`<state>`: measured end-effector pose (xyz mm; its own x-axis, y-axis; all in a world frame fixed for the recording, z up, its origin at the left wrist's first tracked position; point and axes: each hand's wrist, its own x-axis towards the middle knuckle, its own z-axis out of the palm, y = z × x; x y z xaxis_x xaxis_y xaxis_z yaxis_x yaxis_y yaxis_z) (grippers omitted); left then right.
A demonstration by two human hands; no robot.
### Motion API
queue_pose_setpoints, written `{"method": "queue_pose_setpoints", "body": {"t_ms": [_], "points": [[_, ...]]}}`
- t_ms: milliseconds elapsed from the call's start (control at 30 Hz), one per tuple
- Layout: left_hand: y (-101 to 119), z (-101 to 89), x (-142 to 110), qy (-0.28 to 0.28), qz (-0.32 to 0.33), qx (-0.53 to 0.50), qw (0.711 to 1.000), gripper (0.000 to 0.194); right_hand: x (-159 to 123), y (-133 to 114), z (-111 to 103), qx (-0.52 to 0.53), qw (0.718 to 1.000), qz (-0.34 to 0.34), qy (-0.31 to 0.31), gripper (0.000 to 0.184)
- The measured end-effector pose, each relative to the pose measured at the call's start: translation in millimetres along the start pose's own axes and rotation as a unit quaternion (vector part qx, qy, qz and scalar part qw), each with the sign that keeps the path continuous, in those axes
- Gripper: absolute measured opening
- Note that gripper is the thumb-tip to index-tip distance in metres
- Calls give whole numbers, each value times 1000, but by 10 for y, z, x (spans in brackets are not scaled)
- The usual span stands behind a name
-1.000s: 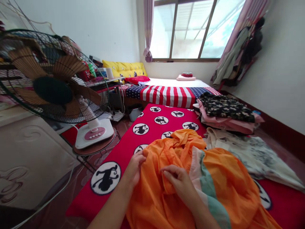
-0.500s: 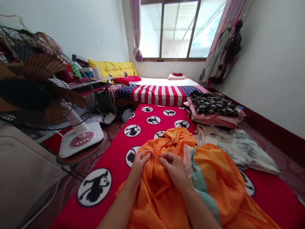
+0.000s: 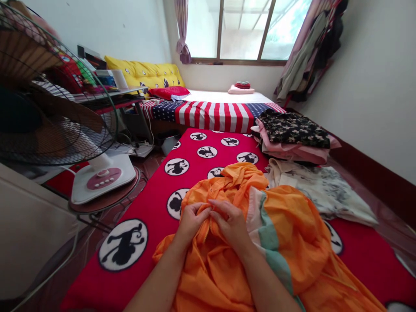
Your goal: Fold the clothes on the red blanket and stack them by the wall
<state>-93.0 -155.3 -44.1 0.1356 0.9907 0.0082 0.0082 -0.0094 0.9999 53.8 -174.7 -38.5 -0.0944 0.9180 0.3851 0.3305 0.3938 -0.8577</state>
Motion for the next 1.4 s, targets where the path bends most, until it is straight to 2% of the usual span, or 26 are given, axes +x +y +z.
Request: {"method": "queue_pose_setpoints", "body": {"t_ms": [167,433,500,633,733,900,1067,1233,1400], "points": [[36,13,-29,8,-6,6,1000,22,-16,2,-29,-17,1000,-10,18,12],[12,-25,-12,71,-12,-26,997,24,-49,12,-49,-76,997,-24,13,6],[20,-16,-20,61,-7,-14,998,23,-55,18,-45,-94,995,-34,21,9],[31,10,-34,40,10,10,999,22,-55,43,-41,-112,992,-52,13,29],[6,14,-28,38,11,22,999,22,-53,61,-35,-100,994,-53,9,25],[-26,7,-24,38,6,33,999,22,-56,62,-28,-98,993,-47,40,9],[4,2,-43,13,10,62,998,23,-63,68,-42,-109,990,-63,56,10],[-12,4,-50,-12,-19,97,995,22,-79,87,-41,-111,988,-79,67,12],[-36,14,-59,-27,-28,91,995,27,-89,103,-19,-112,987,-84,74,14]]}}
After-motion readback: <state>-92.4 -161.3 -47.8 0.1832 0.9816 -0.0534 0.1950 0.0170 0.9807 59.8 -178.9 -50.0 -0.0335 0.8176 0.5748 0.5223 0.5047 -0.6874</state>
